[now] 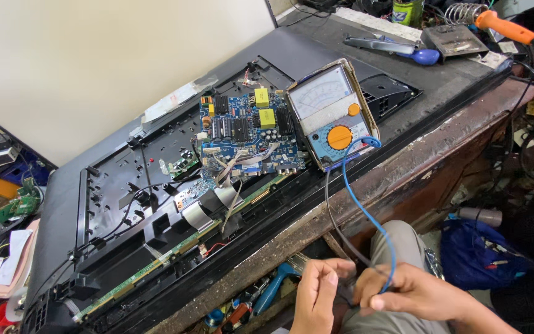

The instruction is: The person holds a blue circuit board on their lap and uses a multimeter to test various points on the board. They then use a soldering iron to apply heat to specific components and solder joints on the board.

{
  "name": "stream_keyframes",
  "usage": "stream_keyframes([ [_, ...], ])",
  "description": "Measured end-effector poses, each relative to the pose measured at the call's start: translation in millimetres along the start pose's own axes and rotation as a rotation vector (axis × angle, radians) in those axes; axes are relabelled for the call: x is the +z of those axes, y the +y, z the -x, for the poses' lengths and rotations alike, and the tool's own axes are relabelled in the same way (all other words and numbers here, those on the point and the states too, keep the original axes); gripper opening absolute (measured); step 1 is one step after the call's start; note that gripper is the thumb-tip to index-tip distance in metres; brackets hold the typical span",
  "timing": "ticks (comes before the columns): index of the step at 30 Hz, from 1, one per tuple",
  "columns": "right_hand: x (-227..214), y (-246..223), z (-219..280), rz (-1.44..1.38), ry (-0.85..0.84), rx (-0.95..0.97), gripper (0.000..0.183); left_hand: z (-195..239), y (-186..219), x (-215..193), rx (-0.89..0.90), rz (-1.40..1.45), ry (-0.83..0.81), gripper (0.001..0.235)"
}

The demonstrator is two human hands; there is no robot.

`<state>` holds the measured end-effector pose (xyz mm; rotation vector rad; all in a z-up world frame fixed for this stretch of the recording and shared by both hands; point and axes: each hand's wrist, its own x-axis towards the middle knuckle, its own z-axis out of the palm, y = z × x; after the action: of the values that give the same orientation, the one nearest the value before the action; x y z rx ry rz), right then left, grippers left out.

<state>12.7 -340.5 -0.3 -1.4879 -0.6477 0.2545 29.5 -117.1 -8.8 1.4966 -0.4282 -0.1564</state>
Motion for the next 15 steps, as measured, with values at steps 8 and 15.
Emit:
stream_keyframes([
  [8,-12,59,3,-0.919,0.644,-0.481,0.035,34,-1,-15,-0.362,0.473,0.233,0.019],
  [15,111,267,0,-0.922,0.471,-0.412,0.045,22,40,-26,0.028,0.776,0.126,0.017],
])
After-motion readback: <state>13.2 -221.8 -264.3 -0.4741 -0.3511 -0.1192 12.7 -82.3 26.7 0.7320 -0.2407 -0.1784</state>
